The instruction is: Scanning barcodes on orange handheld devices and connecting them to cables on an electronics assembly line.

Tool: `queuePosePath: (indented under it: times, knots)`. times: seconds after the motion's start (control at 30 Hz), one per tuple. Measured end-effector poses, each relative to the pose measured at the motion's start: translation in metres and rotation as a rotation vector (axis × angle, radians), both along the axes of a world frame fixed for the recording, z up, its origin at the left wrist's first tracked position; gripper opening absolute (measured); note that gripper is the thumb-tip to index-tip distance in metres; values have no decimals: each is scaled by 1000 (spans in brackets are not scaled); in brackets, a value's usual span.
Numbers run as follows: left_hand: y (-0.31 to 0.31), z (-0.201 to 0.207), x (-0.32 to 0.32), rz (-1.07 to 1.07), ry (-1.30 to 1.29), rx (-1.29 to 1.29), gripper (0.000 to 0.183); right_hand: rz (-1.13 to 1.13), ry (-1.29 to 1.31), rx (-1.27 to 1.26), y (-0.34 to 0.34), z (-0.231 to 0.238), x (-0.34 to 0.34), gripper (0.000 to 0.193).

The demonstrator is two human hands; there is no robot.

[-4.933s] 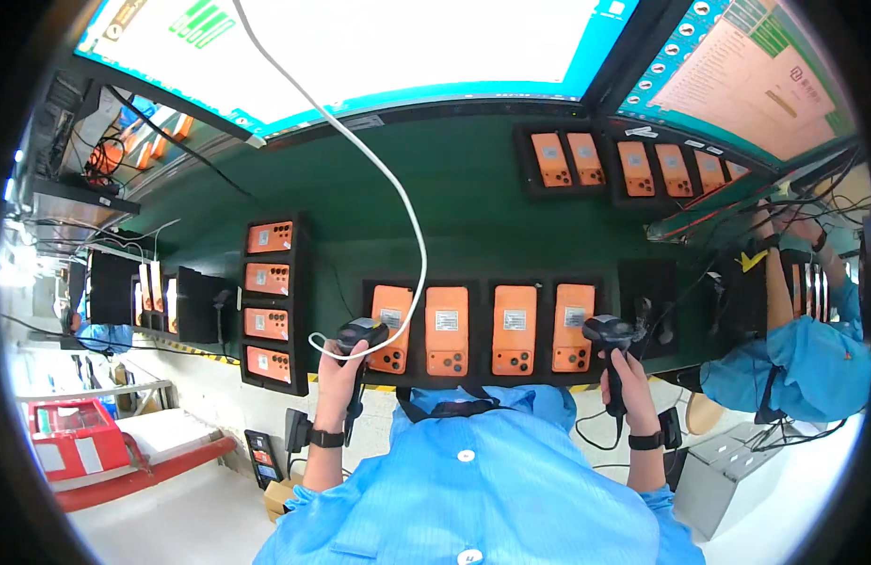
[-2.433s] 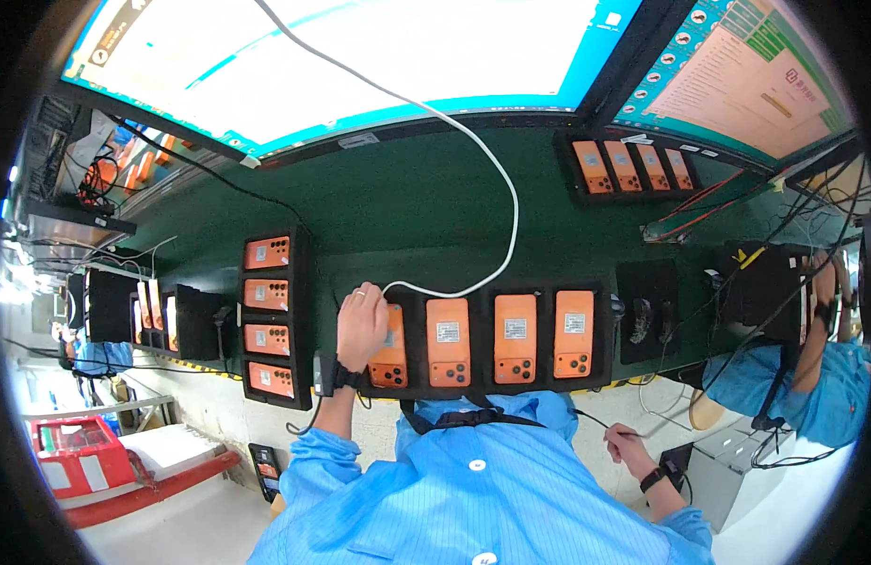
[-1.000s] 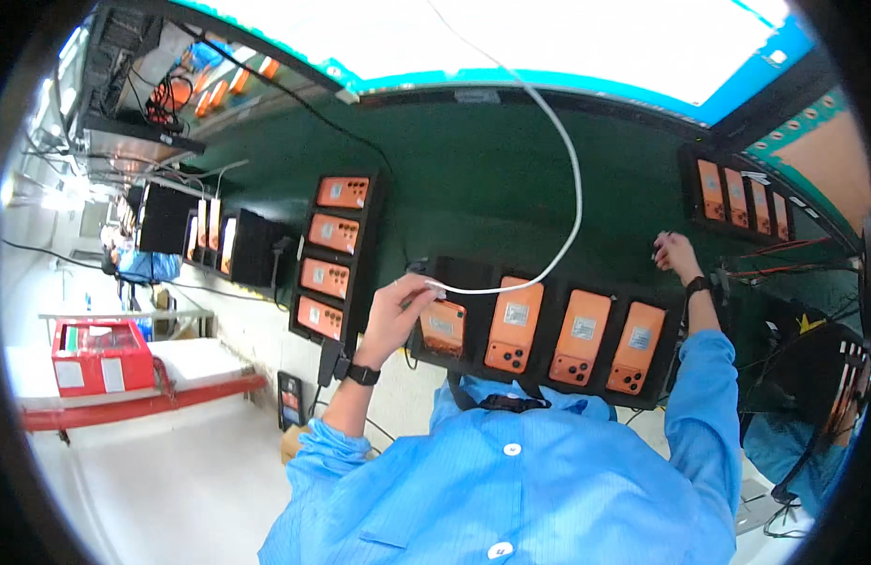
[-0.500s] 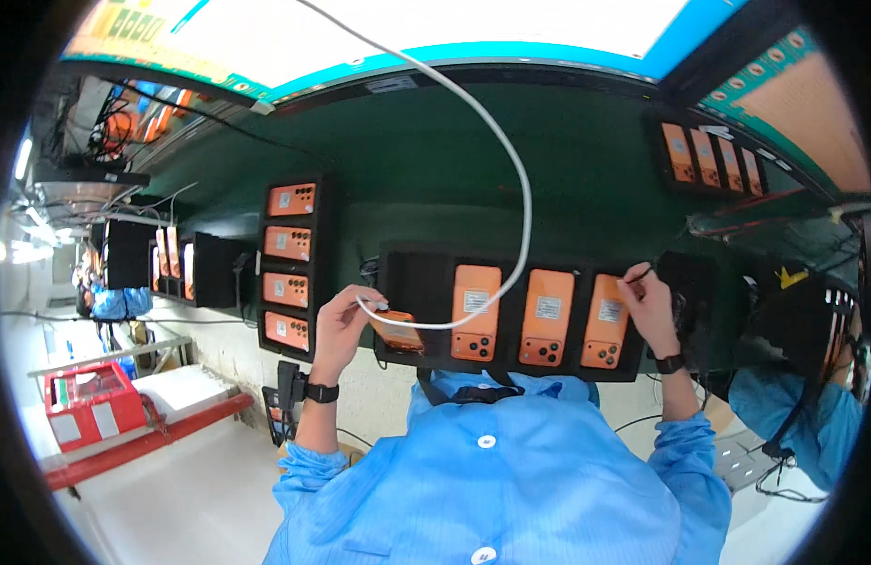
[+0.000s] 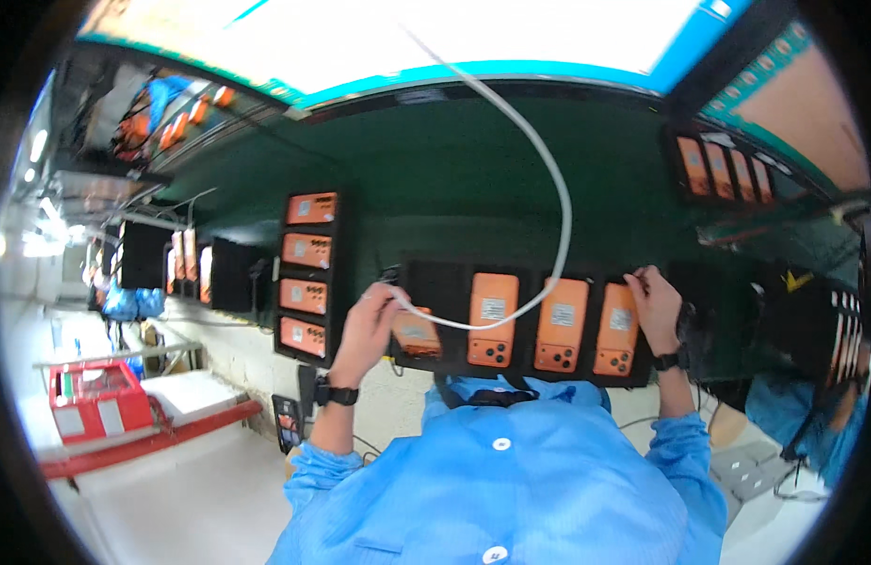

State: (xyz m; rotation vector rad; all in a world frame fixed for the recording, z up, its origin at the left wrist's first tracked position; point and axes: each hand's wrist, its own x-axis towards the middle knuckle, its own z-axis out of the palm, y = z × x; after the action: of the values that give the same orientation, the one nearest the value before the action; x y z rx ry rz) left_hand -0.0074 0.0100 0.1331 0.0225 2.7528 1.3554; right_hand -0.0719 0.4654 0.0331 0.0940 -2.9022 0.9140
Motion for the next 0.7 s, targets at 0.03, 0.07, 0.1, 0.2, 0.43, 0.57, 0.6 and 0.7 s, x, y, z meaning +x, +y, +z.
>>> queuePosePath:
  times: [0.03,0.07,0.1,0.2,0.43,0.57,0.6,0.7]
  knots:
    - [0,0,1,-17,-1,-60,10,-81,-42,-118,-2,2,-2,23]
    - [-2,-1,2,-32,20,-83,11,-79,-22,-114,-3,6,-3,22]
    - [-4,-3,3,-49,30,-98,11,-98,-7,-131,-2,11,-3,22]
    - [-5,-16,7,74,-49,122,15,-47,-66,-366,1,23,-1,20]
    - [5,-52,-20,166,-48,311,57,-8,-259,-462,12,52,4,21]
    - [12,-62,-56,92,53,121,61,93,-332,-364,13,76,5,18]
    - [13,-65,-65,105,2,86,61,134,-317,-281,13,82,5,19]
    - [13,-74,-81,56,66,-94,60,153,-364,-354,11,90,9,18]
